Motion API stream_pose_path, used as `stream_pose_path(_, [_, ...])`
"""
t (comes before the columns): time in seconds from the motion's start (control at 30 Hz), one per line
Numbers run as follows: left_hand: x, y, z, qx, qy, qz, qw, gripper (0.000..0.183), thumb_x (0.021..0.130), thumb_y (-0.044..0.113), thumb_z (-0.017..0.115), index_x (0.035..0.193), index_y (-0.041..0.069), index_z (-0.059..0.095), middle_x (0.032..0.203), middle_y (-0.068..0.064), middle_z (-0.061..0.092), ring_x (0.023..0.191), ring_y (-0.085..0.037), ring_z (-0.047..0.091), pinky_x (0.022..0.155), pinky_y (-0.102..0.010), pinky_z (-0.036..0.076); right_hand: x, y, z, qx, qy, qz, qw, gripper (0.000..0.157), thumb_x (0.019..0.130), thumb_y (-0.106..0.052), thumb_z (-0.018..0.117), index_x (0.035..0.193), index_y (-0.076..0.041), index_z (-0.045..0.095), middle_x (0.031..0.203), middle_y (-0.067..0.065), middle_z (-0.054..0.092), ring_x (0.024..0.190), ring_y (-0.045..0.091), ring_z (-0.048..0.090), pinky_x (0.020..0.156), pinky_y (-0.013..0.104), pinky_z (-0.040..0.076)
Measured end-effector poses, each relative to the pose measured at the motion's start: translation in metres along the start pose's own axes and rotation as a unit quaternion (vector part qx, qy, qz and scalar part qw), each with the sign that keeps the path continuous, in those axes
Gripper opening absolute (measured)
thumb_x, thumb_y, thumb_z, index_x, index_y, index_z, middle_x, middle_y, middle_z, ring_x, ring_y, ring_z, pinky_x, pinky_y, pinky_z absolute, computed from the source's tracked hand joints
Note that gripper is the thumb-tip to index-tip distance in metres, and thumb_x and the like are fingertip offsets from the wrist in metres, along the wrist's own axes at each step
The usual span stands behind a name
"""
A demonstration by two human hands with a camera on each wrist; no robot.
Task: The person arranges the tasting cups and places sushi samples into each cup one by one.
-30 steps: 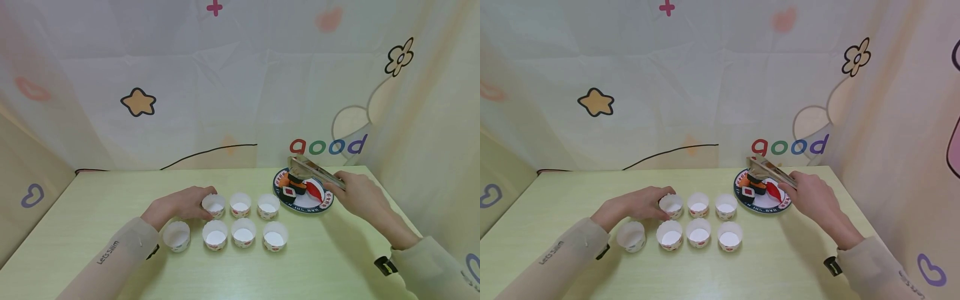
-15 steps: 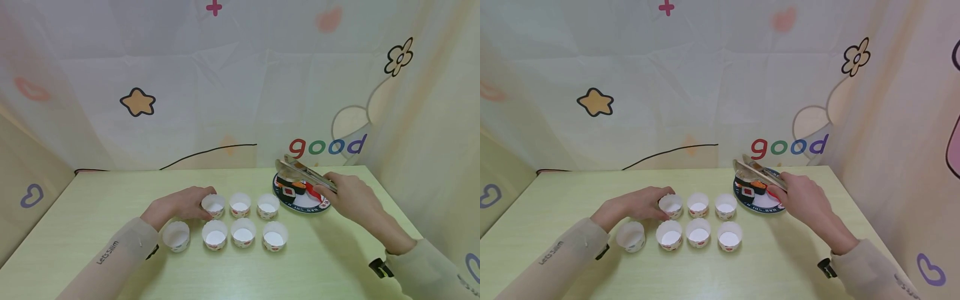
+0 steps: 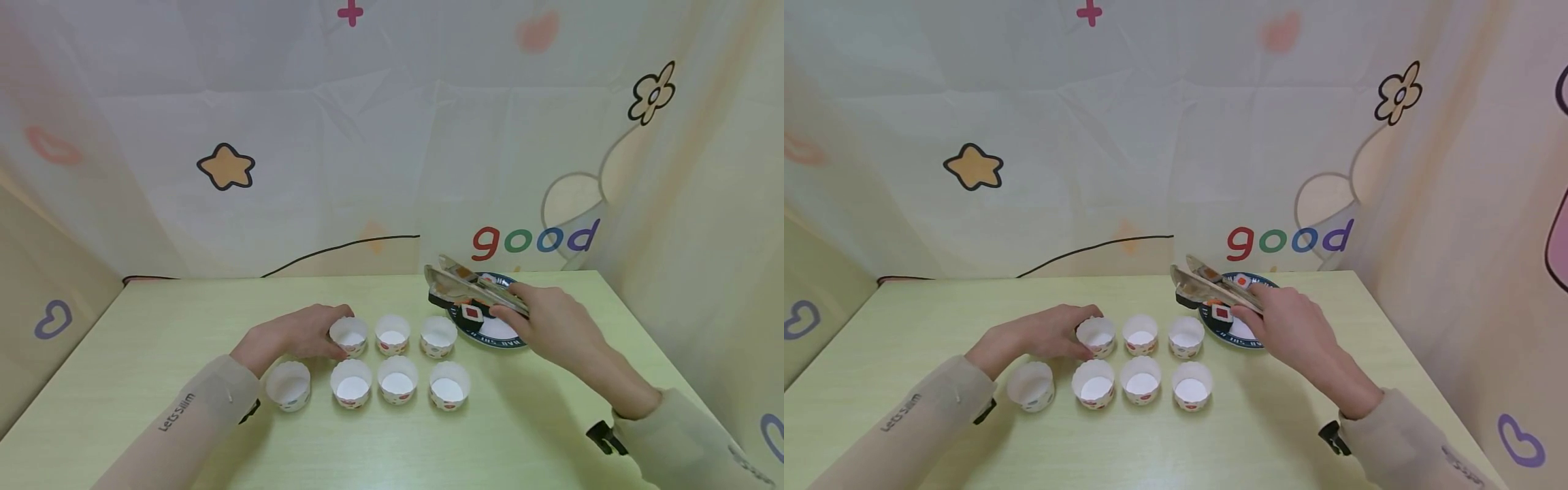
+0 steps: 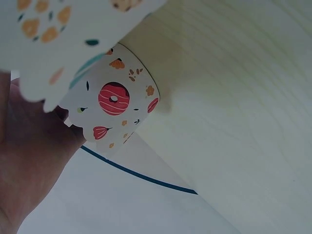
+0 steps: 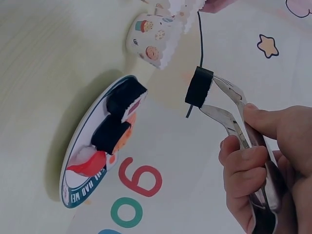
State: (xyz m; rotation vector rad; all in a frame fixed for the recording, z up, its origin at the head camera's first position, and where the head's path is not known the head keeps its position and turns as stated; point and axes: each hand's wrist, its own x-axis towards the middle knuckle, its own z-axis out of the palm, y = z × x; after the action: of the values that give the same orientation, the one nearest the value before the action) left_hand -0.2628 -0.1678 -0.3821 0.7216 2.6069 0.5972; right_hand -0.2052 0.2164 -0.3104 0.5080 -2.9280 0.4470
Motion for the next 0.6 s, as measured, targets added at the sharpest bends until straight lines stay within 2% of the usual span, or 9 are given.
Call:
stream_pose_path(0.33, [0.0,-0.001,0.0,0.005,0.001,0.005,1.0,0.05,0.09,0.024,0.082,0.132,0.015,0.056,0.12,-0.001,0.064,0.107,-0.019,0.059,0.096,-0.044,0.048,0.003,-0.014,0.005,0.006,-0.006,-0.013,1.0,0.037,0.099,-0.037,0.069,0.113,-0.003,0.067,0.064,-0.002,0.051,0.053,0.015,0.046,0.049,0.032,0.035])
stream_pose_path(0.6, [0.0,-0.001,0.0,0.001,0.001,0.004,1.0,0.05,0.09,0.023,0.082,0.132,0.016,0.056,0.119,0.0,0.065,0.105,-0.018,0.059,0.095,-0.044,0.048,0.004,-0.025,0.011,-0.004,-0.002,-0.029,1.0,0.031,0.098,-0.035,0.071,0.106,-0.006,0.068,0.062,-0.003,0.048,0.055,0.015,0.046,0.05,0.032,0.037])
